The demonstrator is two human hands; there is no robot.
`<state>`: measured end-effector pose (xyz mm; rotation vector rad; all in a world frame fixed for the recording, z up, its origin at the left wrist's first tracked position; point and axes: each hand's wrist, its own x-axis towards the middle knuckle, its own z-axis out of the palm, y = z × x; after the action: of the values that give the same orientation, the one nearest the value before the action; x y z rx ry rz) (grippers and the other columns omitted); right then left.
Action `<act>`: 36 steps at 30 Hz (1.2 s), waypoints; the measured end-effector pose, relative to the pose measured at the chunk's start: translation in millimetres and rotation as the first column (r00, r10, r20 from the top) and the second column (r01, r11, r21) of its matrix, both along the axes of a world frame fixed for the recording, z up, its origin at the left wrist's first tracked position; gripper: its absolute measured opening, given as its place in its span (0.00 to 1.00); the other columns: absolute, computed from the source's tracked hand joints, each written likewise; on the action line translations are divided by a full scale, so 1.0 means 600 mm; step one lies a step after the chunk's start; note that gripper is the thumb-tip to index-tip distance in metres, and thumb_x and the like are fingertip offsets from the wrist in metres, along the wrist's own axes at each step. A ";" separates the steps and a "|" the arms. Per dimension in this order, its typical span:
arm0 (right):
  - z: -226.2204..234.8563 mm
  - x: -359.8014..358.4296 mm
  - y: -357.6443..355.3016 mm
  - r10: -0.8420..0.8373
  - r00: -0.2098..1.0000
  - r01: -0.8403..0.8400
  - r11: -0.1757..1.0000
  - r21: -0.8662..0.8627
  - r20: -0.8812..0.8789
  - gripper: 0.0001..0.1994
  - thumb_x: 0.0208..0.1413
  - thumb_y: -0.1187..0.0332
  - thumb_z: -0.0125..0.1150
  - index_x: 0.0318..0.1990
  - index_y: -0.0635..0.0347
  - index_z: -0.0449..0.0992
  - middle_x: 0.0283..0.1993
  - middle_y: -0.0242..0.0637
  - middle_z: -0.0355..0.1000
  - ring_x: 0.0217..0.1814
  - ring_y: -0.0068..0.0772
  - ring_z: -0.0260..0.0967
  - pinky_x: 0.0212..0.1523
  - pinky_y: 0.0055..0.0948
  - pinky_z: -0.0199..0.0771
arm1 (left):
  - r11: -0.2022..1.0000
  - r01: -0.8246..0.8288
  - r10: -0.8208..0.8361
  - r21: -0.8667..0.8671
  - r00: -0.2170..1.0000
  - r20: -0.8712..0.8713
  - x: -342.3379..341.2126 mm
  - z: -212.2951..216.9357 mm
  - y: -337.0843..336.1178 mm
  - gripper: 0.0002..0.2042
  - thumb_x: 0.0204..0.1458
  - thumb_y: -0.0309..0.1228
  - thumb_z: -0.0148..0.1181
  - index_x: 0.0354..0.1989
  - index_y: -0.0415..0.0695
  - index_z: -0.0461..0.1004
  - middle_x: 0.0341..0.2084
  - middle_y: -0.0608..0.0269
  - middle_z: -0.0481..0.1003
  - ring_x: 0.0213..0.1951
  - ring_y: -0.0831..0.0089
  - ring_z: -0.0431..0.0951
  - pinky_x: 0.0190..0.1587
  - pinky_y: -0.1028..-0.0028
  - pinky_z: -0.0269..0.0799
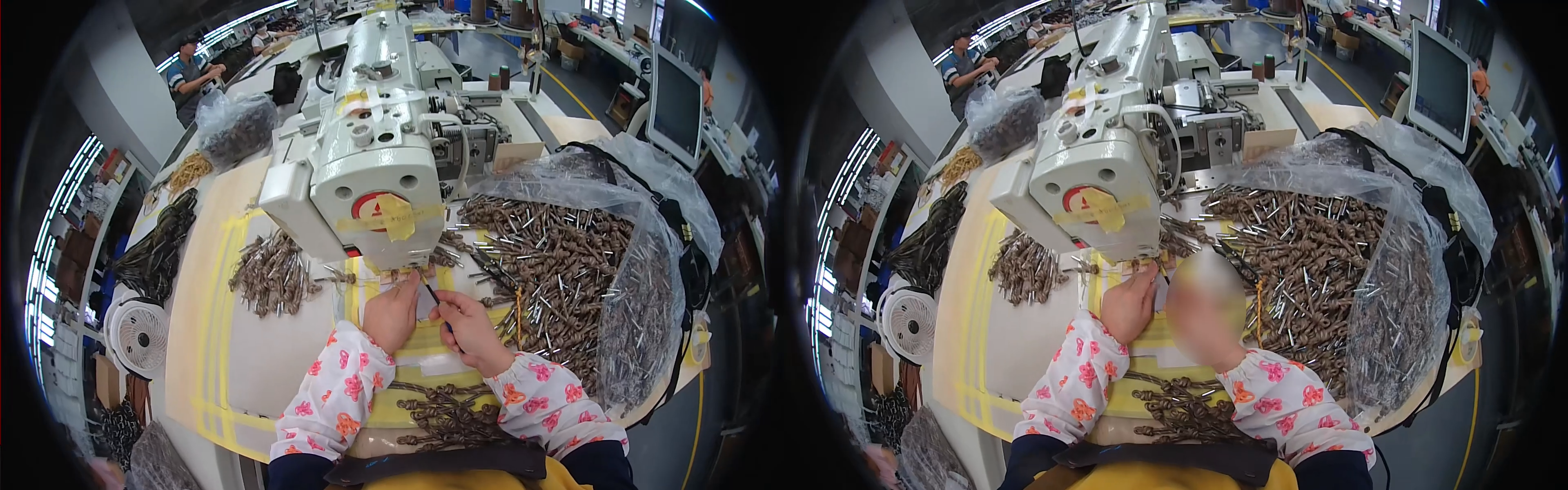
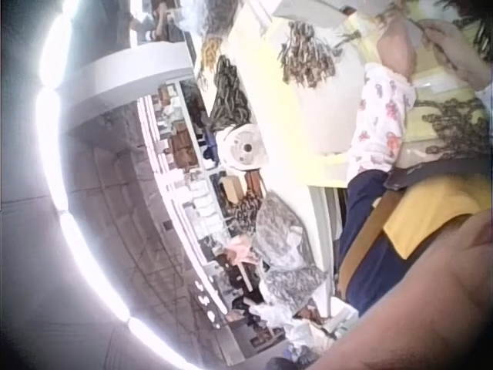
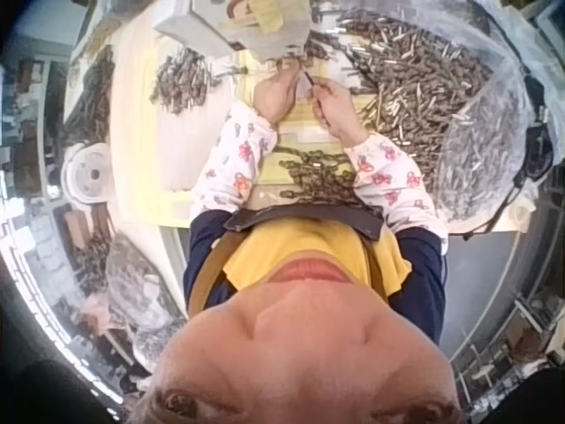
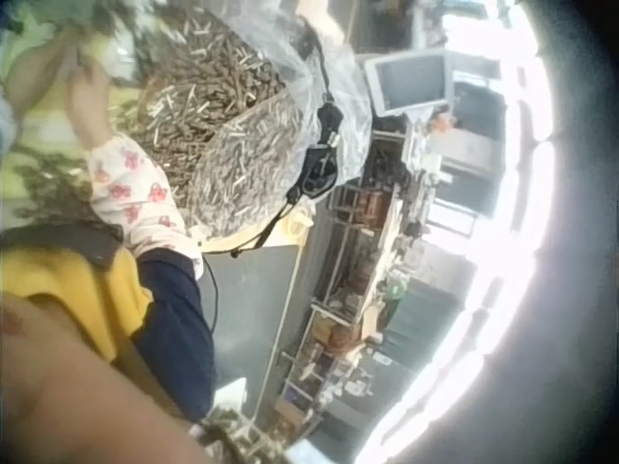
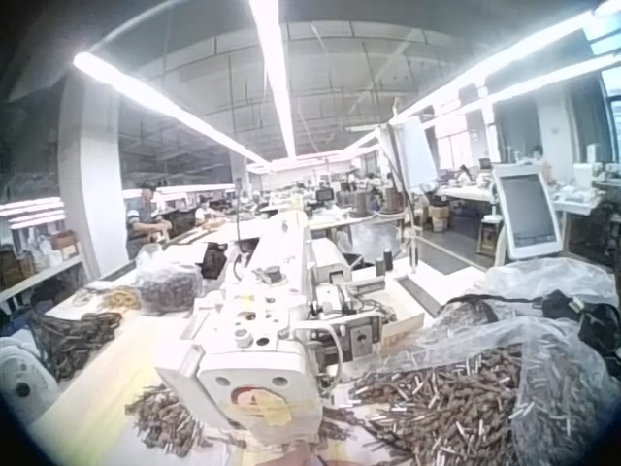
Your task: Assembling and preparing small leather strap components at a sewing station.
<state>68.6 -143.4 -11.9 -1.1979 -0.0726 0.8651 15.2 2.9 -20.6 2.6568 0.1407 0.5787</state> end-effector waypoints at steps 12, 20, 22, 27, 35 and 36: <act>0.017 0.018 -0.009 0.054 0.998 -0.054 0.998 -0.035 0.008 0.17 0.59 0.73 0.44 0.55 0.69 0.62 0.34 0.37 0.69 0.13 0.17 0.53 0.09 0.19 0.50 | 0.999 -0.013 0.011 0.041 0.999 0.045 0.006 -0.008 -0.001 0.16 0.49 0.27 0.54 0.48 0.39 0.68 0.31 0.50 0.76 0.28 0.55 0.76 0.28 0.64 0.72; 0.030 0.015 -0.048 0.134 0.983 -0.125 0.989 -0.077 0.127 0.13 0.57 0.71 0.50 0.48 0.68 0.68 0.24 0.28 0.62 0.11 0.14 0.50 0.10 0.18 0.48 | 0.995 0.098 -0.100 0.020 0.991 0.087 0.013 -0.020 -0.013 0.15 0.50 0.27 0.52 0.47 0.40 0.68 0.29 0.53 0.75 0.27 0.56 0.76 0.28 0.63 0.72; 0.047 0.015 -0.076 0.138 0.979 -0.122 0.986 -0.110 0.152 0.12 0.58 0.70 0.50 0.46 0.67 0.68 0.22 0.27 0.62 0.11 0.14 0.50 0.10 0.17 0.47 | 0.995 0.083 -0.087 0.053 0.994 0.073 0.006 -0.011 -0.015 0.14 0.50 0.28 0.53 0.46 0.40 0.69 0.28 0.54 0.75 0.27 0.56 0.76 0.28 0.63 0.72; 0.052 0.062 -0.114 -0.132 0.688 0.289 0.952 -0.102 0.714 0.05 0.57 0.72 0.50 0.38 0.61 0.69 0.20 0.31 0.62 0.13 0.21 0.58 0.13 0.21 0.57 | 0.977 0.067 -0.107 0.204 0.976 0.191 0.023 0.012 -0.024 0.10 0.47 0.28 0.54 0.39 0.42 0.73 0.27 0.60 0.75 0.33 0.63 0.76 0.37 0.65 0.68; 0.032 0.103 -0.088 0.402 0.017 0.626 0.710 -0.324 0.915 0.09 0.44 0.69 0.62 0.34 0.59 0.74 0.31 0.39 0.69 0.32 0.45 0.70 0.32 0.38 0.69 | 0.933 -0.014 -0.030 0.361 0.993 0.116 0.043 0.009 -0.037 0.06 0.46 0.32 0.55 0.30 0.43 0.72 0.28 0.62 0.76 0.34 0.67 0.76 0.40 0.67 0.67; 0.025 0.105 -0.088 0.446 0.024 0.618 0.697 -0.363 0.895 0.09 0.43 0.69 0.62 0.34 0.59 0.74 0.31 0.38 0.69 0.32 0.44 0.70 0.32 0.38 0.69 | 0.929 -0.045 -0.013 0.368 0.988 0.152 0.040 0.004 -0.038 0.07 0.46 0.32 0.56 0.30 0.43 0.72 0.27 0.62 0.76 0.34 0.68 0.76 0.40 0.68 0.67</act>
<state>131.5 -196.1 2.8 -2.4293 -0.9390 -0.4954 39.5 -19.8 -18.4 2.9594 0.0073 0.8884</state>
